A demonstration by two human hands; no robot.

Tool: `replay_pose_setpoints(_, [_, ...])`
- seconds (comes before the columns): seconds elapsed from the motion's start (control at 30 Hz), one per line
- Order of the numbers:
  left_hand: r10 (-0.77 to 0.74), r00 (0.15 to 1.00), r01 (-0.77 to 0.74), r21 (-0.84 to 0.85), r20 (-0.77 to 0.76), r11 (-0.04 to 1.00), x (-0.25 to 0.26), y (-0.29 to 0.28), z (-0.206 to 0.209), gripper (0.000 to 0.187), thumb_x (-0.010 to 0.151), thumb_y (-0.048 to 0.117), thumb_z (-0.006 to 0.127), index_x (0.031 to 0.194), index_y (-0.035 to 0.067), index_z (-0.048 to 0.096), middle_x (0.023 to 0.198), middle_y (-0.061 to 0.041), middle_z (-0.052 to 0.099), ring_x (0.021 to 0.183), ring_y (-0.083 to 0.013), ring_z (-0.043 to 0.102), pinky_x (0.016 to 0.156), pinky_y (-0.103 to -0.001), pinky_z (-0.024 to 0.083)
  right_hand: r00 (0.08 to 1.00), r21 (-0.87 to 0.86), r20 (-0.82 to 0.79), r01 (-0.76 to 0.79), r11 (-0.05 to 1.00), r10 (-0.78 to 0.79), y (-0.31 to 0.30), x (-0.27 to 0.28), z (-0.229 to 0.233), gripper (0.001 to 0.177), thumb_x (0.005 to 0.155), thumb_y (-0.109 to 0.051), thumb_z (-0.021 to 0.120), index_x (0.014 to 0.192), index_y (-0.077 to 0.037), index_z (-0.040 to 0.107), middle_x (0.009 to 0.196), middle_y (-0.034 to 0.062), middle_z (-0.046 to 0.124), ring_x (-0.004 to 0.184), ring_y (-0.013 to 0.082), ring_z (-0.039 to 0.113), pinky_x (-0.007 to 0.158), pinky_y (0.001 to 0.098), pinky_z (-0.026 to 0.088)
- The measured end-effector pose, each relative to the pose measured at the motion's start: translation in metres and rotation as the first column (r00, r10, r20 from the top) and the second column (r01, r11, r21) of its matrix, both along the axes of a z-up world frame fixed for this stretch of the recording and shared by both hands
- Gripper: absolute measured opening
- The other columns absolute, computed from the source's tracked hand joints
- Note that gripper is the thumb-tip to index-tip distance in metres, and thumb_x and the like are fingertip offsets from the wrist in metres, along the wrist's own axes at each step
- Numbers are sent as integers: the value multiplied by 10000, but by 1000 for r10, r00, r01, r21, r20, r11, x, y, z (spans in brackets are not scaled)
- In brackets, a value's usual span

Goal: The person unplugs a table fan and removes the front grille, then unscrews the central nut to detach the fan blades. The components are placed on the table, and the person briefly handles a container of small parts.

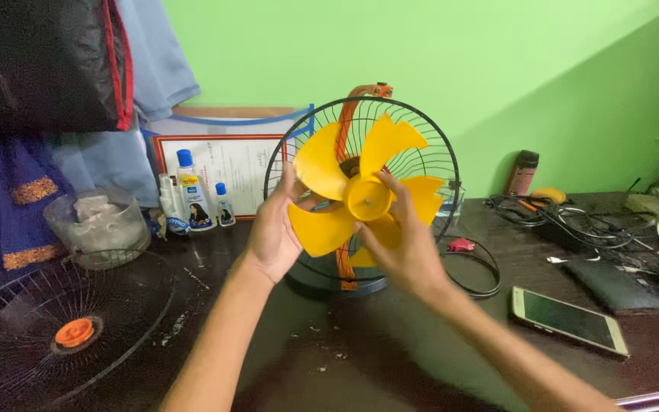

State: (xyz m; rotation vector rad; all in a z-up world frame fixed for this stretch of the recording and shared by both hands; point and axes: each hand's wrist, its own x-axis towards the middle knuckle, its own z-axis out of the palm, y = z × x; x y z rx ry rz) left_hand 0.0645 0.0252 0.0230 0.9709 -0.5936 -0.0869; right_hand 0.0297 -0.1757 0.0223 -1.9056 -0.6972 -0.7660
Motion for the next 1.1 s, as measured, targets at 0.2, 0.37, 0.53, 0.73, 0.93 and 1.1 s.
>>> replay_pose_setpoints(0.2, [-54,998,55,-64,14,996,6,6,0,617,931,447,669,1375,35,550,1248,-126,697,1131,-256,700,982,-451,563,993,-124,-84,71,990,-82,-12,13,-2,753,854,-203,797,1500,-109,423,1107,168,760,1116,261,730,933,388,551])
replay_pose_setpoints(0.37, [151,986,-156,71,65,985,11,-4,-13,475,841,156,839,1241,7,630,1146,-116,733,1050,-206,712,946,-386,582,973,228,-108,225,947,-205,-30,7,-22,454,902,-222,780,1225,27,581,1072,196,777,1002,238,770,887,364,608])
replay_pose_setpoints(0.53, [315,942,-334,214,118,918,13,-15,-5,453,772,185,876,1156,7,715,1103,-101,774,988,-164,733,880,-321,591,838,301,-489,-99,949,243,-44,31,0,486,865,-252,770,1244,34,663,1128,128,800,1048,148,749,924,282,578])
replay_pose_setpoints(0.73, [404,853,-492,252,329,833,6,-24,7,517,729,228,888,1170,57,681,1073,-38,770,949,-99,730,841,-284,597,830,238,-535,-33,971,159,-35,41,15,422,847,-272,780,1148,18,728,1013,86,806,916,120,735,807,284,575])
replay_pose_setpoints(0.93, [404,849,-502,283,339,817,2,-23,12,438,753,222,893,1093,1,728,986,-79,790,852,-137,749,762,-322,622,808,234,-546,-106,966,221,-33,47,9,305,934,-279,745,1052,0,779,872,61,763,802,110,671,741,272,520])
replay_pose_setpoints(1.1, [370,833,-528,396,411,751,11,-21,35,485,688,201,908,1100,43,708,979,-39,784,843,-119,746,769,-309,627,640,620,-480,-237,748,600,-22,52,-10,296,971,-299,624,1137,-69,707,899,42,755,806,131,707,797,354,593])
